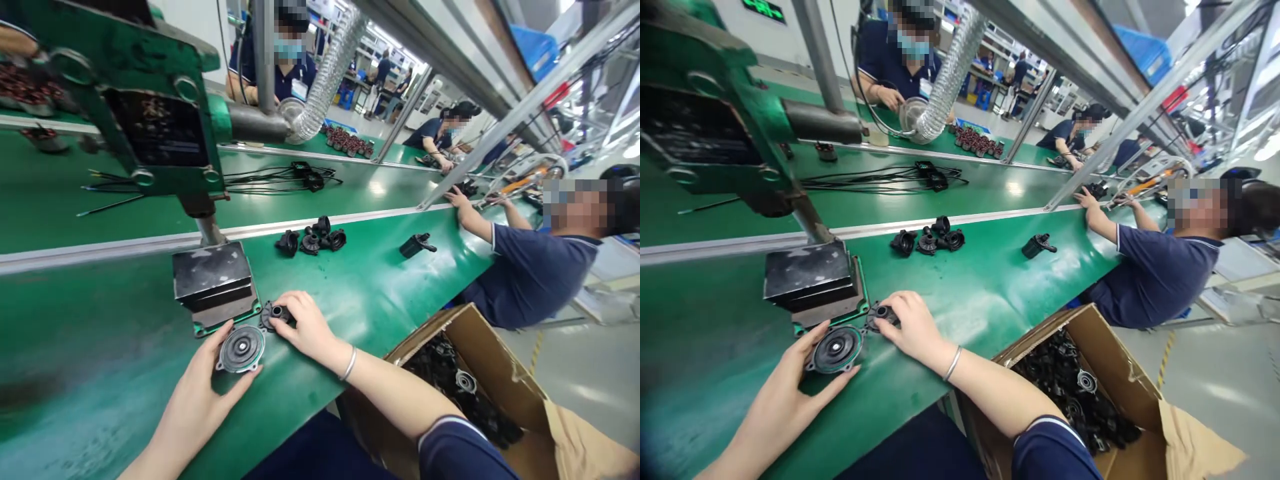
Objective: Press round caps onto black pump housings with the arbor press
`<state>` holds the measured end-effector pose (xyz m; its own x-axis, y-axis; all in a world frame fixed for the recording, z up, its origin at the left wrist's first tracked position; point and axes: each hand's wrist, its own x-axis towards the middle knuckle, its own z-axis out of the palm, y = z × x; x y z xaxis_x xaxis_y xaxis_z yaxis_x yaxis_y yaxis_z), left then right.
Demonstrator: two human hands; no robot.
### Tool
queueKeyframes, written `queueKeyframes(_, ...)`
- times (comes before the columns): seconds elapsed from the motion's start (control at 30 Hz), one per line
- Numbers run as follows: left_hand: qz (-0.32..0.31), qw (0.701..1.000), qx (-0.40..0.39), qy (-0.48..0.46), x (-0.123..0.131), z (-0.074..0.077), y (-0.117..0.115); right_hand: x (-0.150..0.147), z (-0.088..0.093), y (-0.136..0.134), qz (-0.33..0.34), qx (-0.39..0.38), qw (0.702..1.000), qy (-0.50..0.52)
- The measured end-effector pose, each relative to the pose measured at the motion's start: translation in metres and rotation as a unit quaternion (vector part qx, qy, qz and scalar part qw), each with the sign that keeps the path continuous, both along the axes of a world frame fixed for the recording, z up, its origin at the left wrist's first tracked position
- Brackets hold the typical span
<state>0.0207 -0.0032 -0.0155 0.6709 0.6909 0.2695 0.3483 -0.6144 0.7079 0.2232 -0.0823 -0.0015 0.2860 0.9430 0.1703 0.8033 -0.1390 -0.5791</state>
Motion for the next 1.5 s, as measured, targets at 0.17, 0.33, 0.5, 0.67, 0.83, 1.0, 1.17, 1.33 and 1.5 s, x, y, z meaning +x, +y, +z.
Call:
queueKeyframes(0.17, -0.005, 0.998, -0.052, -0.021, -0.003, -0.003, 0.000, 0.002, -0.001, 0.001, 0.012, 0.008, 0.999, 0.035)
queueKeyframes(0.33, -0.034, 0.995, -0.092, -0.023, -0.003, -0.005, 0.001, 0.013, -0.002, 0.002, 0.019, 0.002, 0.998, 0.061)
queueKeyframes(0.5, -0.036, 0.991, -0.127, -0.029, -0.002, -0.002, -0.004, 0.020, 0.029, -0.004, -0.028, 0.008, 0.994, 0.105)
queueKeyframes(0.67, -0.044, 0.988, -0.145, -0.039, -0.002, 0.005, -0.011, -0.002, 0.075, -0.006, -0.017, 0.011, 0.990, 0.137)
queueKeyframes(0.83, -0.050, 0.988, -0.140, -0.048, -0.004, 0.008, -0.011, -0.036, 0.077, -0.006, 0.105, 0.067, 0.992, 0.014)
queueKeyframes(1.0, -0.062, 0.987, -0.128, -0.072, -0.004, 0.006, -0.013, -0.046, 0.066, -0.007, 0.114, 0.092, 0.986, -0.085)
queueKeyframes(1.17, -0.065, 0.988, -0.123, -0.071, -0.004, 0.006, -0.013, -0.049, 0.068, -0.008, 0.102, 0.119, 0.981, -0.112)
queueKeyframes(1.33, -0.058, 0.988, -0.122, -0.073, -0.004, 0.008, -0.014, -0.052, 0.065, -0.011, 0.102, 0.117, 0.980, -0.125)
queueKeyframes(1.5, -0.063, 0.986, -0.134, -0.078, -0.003, 0.006, -0.012, -0.051, 0.065, -0.007, 0.099, 0.105, 0.982, -0.121)
